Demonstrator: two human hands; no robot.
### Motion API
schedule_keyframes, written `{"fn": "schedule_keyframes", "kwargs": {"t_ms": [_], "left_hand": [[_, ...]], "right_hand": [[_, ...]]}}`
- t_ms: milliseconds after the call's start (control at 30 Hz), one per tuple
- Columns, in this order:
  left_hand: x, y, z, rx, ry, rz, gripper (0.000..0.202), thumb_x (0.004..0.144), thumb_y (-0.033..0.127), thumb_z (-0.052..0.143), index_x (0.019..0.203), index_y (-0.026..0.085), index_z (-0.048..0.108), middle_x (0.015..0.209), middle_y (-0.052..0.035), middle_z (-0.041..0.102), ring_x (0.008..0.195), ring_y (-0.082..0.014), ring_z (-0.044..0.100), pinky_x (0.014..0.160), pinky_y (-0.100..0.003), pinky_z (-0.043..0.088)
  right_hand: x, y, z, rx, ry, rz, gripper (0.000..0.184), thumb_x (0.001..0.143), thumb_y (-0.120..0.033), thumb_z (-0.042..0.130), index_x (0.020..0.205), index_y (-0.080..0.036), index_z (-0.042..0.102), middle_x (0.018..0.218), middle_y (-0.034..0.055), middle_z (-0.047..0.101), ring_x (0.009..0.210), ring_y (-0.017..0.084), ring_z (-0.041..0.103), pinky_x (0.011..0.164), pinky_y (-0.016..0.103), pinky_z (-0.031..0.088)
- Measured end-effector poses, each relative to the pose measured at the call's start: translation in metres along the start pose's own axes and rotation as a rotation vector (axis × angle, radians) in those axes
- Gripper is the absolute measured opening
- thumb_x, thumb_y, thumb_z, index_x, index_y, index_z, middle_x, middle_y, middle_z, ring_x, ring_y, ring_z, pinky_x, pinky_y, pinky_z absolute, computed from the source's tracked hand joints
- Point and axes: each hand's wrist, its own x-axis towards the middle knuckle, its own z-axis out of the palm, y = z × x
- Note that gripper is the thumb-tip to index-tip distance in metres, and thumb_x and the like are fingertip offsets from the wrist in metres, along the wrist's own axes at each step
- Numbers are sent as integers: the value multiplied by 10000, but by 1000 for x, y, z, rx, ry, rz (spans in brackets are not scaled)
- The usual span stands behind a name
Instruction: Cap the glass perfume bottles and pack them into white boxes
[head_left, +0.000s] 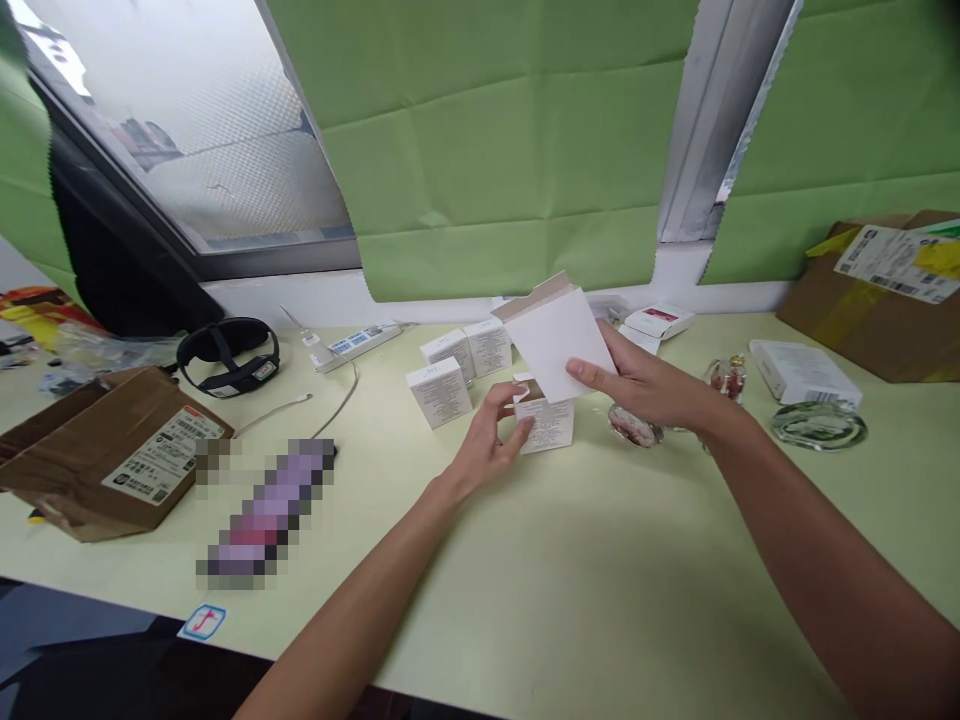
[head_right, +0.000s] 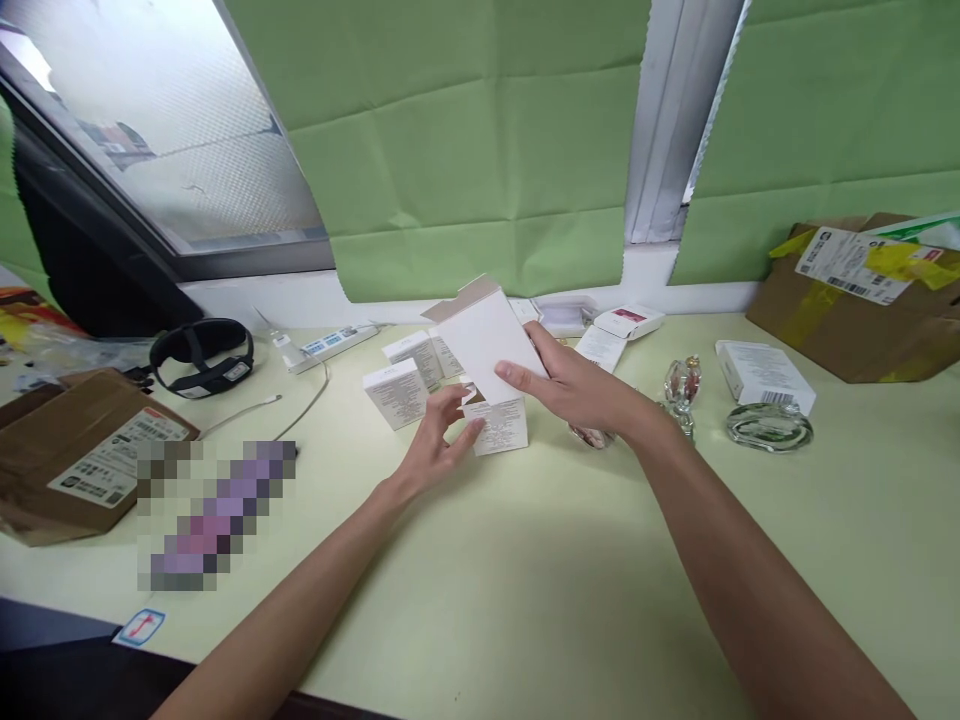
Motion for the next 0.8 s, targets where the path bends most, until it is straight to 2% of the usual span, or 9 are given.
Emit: {"fn": "schedule_keyframes", "kwargs": {"t_ms": [67,133,233,333,433,600,800], "left_hand": [[0,3,-1,55,-53,4,351,969,270,520,1308,304,434,1291,-95,487,1189,-217,519,954,-433,523],[0,6,-2,83,-85,2,377,971,273,510,1338,301,432,1268,-105,493,1165,-222,513,926,-426,535],[0,10,-2,98,-97,2,375,952,271,543,1313,289,442,1246,-104,507,1143,-229,522,906,-424,539],[-1,12,0,22,-61,-14,396,927,250,594,1271,278,400,1237,-88,521,1106,-212,574,917,-427,537],[-1,12,3,-84,-18,-43,448,908,235,629,1244,278,334,1252,-75,513,1082,-191,618,934,-430,540],[0,13,2,-109,-1,-93,439,895,269,653,1206,270,342,1243,-72,510,1076,-185,622,940,-423,541],[2,16,0,-121,-5,-98,382,926,308,619,1200,272,356,1253,-72,552,1101,-199,625,942,-443,540]], "right_hand": [[1,0,2,-35,22,-25,505,937,-594,470,1323,-271,438,1170,72,620,1228,325,521,1006,465,451],[1,0,4,-54,47,-45,537,948,-614,424,1353,-261,407,1185,82,608,1254,329,501,1028,474,428],[1,-2,9,-54,62,-34,597,946,-649,381,1397,-259,348,1172,95,598,1201,329,540,988,483,454],[1,-5,14,-36,17,32,631,944,-678,327,1417,-261,308,1130,103,603,1052,317,615,880,490,508],[0,-6,15,-57,-7,27,644,943,-683,314,1419,-250,310,1141,114,609,1072,329,602,884,506,501],[-2,-4,7,-105,-3,14,605,915,-679,412,1374,-285,388,1119,95,621,1112,350,580,893,509,490],[-2,-3,-7,-95,-62,30,433,849,-621,580,1159,-318,592,1003,53,664,990,337,622,786,459,522]]}}
